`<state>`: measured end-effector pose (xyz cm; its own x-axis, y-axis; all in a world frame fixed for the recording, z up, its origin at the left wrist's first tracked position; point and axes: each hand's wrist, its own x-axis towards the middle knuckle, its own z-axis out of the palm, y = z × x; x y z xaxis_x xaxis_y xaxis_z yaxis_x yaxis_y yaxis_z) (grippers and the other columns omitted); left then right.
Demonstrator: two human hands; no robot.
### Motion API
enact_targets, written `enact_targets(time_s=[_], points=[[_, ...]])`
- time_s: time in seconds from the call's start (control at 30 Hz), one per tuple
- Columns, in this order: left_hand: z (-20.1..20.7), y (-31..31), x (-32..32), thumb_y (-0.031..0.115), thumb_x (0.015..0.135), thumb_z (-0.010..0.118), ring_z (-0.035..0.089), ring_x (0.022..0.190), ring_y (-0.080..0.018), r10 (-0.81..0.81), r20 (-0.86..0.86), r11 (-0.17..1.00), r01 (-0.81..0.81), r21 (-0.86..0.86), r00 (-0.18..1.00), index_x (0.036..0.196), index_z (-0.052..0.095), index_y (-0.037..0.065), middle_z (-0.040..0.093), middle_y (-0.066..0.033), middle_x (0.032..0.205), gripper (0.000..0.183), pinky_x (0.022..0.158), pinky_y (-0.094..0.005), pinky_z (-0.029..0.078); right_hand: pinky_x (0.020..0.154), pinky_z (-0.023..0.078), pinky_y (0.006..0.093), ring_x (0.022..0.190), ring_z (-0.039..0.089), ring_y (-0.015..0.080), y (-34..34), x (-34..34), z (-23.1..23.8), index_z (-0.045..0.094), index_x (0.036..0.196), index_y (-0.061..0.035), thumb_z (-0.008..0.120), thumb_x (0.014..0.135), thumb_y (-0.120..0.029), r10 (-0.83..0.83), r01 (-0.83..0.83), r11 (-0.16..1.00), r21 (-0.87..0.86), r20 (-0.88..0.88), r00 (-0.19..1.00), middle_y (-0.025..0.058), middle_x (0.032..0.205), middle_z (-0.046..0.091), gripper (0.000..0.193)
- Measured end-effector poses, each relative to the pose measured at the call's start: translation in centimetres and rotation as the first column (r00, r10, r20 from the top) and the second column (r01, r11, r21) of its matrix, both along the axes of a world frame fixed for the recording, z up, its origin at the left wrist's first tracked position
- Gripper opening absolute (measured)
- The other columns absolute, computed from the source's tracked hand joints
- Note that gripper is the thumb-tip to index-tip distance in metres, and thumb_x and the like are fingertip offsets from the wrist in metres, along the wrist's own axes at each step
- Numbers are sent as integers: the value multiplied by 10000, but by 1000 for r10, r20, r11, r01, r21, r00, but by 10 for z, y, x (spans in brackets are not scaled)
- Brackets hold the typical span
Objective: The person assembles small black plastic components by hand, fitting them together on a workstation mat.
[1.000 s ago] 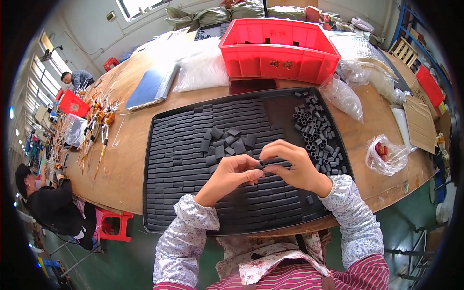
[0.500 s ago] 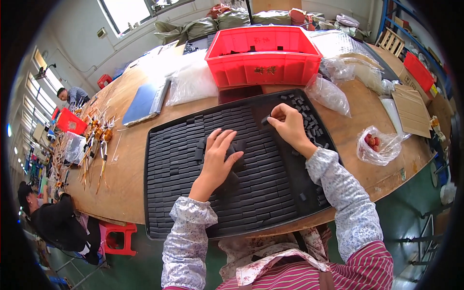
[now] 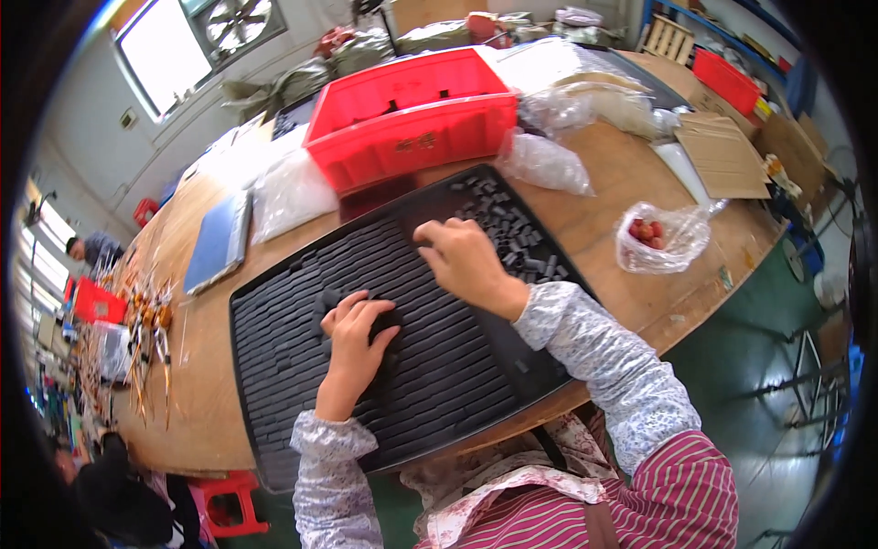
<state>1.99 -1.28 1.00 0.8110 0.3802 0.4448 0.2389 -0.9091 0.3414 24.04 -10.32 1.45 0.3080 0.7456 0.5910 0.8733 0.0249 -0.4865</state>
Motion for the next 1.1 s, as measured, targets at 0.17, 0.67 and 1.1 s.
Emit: enact_targets(time_s=[0.17, 0.67, 1.1], points=[[5, -12, 0, 66, 753, 775, 575, 1147, -262, -5, 0, 1000, 5, -16, 1000, 1076, 684, 112, 662, -31, 947, 339, 968, -409, 339, 899, 416, 416, 1014, 580, 276, -30, -15, 18, 606, 1122, -110, 714, 779, -45, 34, -53, 978, 201, 99, 994, 46, 963, 637, 366], [14, -24, 8, -3, 723, 738, 574, 867, -288, -74, 80, 993, 80, -81, 994, 808, 557, 51, 618, -74, 844, 207, 801, -394, 424, 939, 426, 439, 1072, 567, 313, -255, 104, 0, 700, 1045, -86, 705, 781, -48, -678, 680, 732, 43, 138, 722, 99, 1101, 643, 266], [8, -20, 6, 78, 777, 790, 537, 813, -271, -11, 30, 992, 15, -125, 999, 798, 551, 27, 613, -79, 819, 245, 773, -390, 442, 907, 410, 417, 1071, 558, 277, -260, 111, -18, 718, 845, -122, 684, 762, -6, -685, 680, 729, 81, 111, 720, 33, 1026, 658, 147]])
